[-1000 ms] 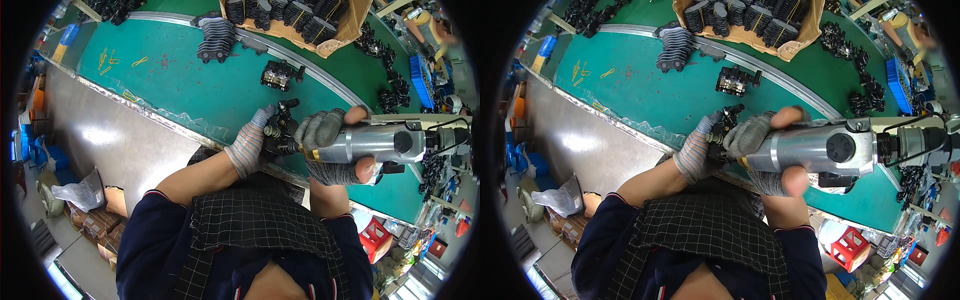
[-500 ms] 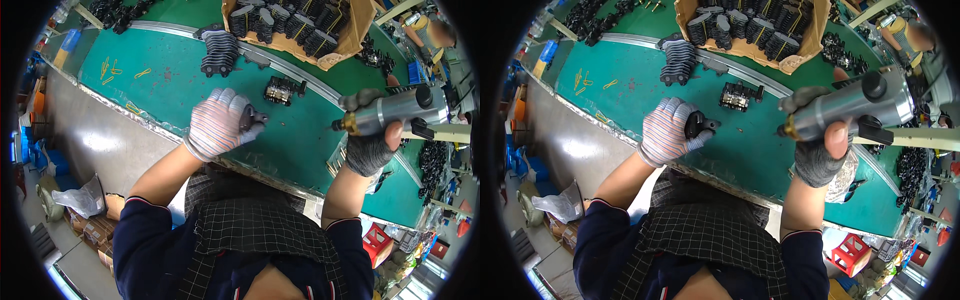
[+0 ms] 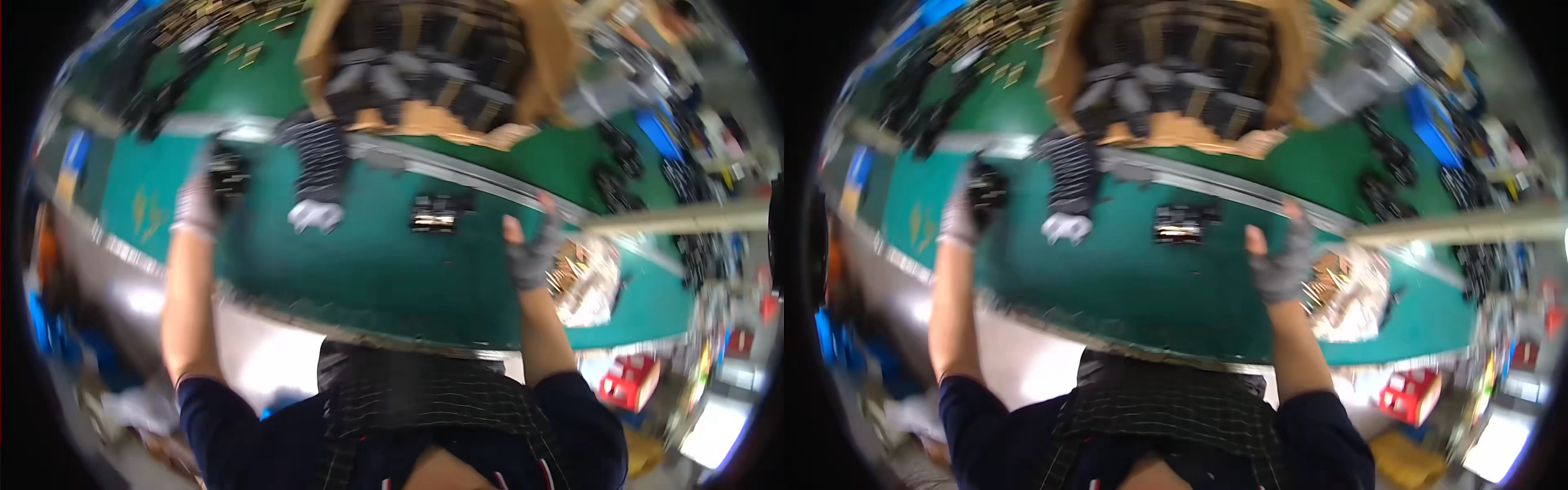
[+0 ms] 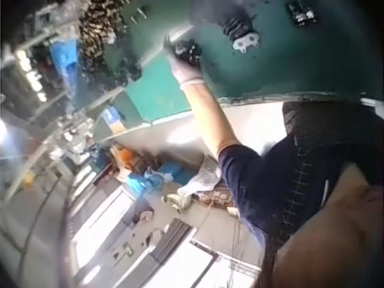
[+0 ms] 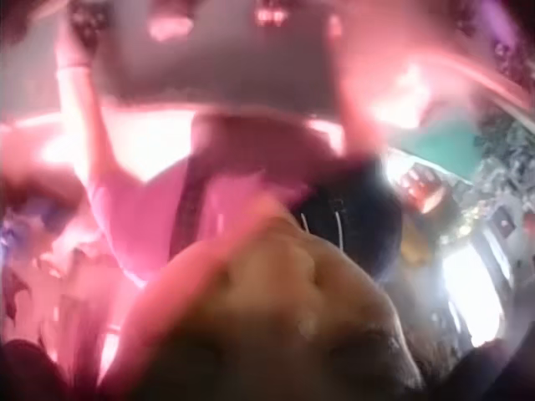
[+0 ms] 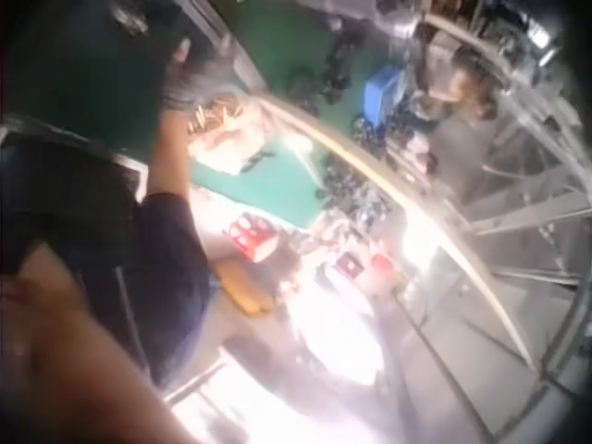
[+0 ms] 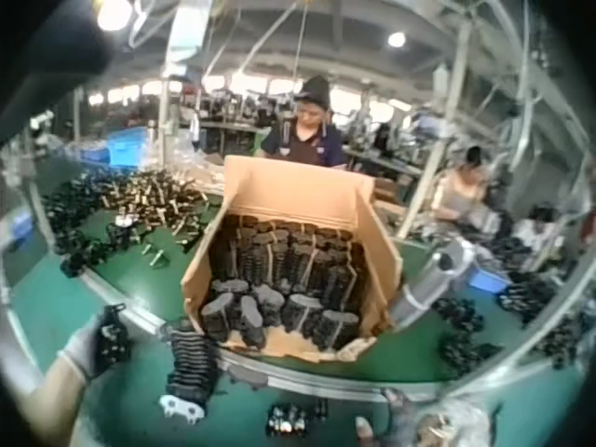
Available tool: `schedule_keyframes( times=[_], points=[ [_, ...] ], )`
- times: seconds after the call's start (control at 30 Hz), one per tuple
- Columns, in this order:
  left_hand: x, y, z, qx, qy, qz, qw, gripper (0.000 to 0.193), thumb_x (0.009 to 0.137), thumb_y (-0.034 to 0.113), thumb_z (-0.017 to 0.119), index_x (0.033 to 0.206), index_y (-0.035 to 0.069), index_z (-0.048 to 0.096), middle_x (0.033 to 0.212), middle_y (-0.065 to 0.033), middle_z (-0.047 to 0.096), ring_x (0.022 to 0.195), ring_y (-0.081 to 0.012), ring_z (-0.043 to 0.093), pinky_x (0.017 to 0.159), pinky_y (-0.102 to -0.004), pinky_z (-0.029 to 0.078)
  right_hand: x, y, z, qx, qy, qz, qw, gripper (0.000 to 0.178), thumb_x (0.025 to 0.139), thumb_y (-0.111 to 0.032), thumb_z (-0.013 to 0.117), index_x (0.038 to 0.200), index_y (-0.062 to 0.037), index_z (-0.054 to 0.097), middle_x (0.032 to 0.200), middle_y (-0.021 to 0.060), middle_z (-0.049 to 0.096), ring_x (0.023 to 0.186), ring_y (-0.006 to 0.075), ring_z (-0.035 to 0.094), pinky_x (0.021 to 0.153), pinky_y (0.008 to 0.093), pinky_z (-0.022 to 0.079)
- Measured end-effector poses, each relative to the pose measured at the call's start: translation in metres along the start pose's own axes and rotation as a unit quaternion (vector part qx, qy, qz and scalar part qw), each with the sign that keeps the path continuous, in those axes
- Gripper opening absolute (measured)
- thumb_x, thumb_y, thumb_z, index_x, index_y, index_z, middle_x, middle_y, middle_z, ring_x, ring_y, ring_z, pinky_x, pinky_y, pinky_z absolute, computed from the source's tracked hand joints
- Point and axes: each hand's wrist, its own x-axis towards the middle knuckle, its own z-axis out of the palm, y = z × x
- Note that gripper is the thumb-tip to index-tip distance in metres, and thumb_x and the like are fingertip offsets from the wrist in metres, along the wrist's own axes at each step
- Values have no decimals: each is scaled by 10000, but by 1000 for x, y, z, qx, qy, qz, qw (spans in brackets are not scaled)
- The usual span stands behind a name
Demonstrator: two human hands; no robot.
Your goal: Assembling small mechanical components using an electric screwdriver at a factory workstation.
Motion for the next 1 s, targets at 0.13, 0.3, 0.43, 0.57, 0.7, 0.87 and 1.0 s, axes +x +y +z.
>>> schedule_keyframes(
  times=[0.13, 0.3, 0.43, 0.57, 0.7, 0.87, 1.0],
  points=[
    [106, 88, -119, -80, 66, 147, 984, 415, 891, 391, 610, 1217, 138, 572, 1112, -10, 621, 1038, -188, 578, 923, -311, 455, 21, 41, 12, -61, -17, 38, 997, 451, 789, -122, 683, 1210, -41, 542, 1153, 168, 572, 1103, 339, 529, 950, 404, 431],
    [64, 82, 33, 52, 51, 259, 963, 411, 905, 262, 600, 1265, 78, 531, 1250, -80, 565, 1106, -234, 561, 978, -329, 437, 57, 154, -23, -231, -31, 69, 970, 444, 752, -226, 695, 1152, -72, 579, 1154, 167, 569, 1087, 338, 523, 946, 427, 429],
    [-57, -30, 149, 459, -182, 403, 770, 447, 825, 96, 615, 1254, 14, 520, 1206, -150, 589, 1069, -253, 584, 936, -333, 444, 78, 229, -36, -529, 102, 301, 787, 690, 734, -517, 654, 1289, -140, 492, 1363, 161, 451, 1268, 372, 390, 1037, 536, 315],
    [-95, -98, 185, 514, -259, 517, 633, 460, 758, 133, 707, 1180, 33, 554, 1110, -177, 593, 1050, -360, 557, 901, -410, 458, 109, 235, -18, -448, 19, 495, 744, 712, 728, -587, 641, 1312, -213, 481, 1447, 147, 367, 1284, 359, 396, 1042, 510, 329],
    [-97, -120, 159, 485, -200, 566, 636, 477, 712, 159, 724, 1144, 39, 563, 1032, -166, 612, 953, -387, 577, 857, -452, 465, 77, 291, 11, 58, 82, 403, 910, 522, 805, -453, 630, 1228, -169, 517, 1274, 113, 477, 1113, 302, 501, 937, 440, 427],
    [-98, -99, 92, 629, -3, 509, 587, 442, 721, 213, 731, 1112, 72, 579, 1026, -162, 609, 932, -369, 581, 826, -451, 476, 50, 184, -5, 59, -16, 25, 998, 226, 902, -203, 595, 1098, -103, 546, 919, 61, 577, 854, 220, 583, 769, 337, 518],
    [-96, -104, 67, 760, 65, 381, 522, 448, 729, 274, 729, 1105, 79, 586, 1057, -157, 602, 928, -356, 585, 812, -445, 485, 10, 66, -25, 358, -199, 190, 892, 289, 836, -95, 612, 1118, -79, 551, 1050, 118, 566, 918, 255, 582, 805, 364, 512]
  ],
)
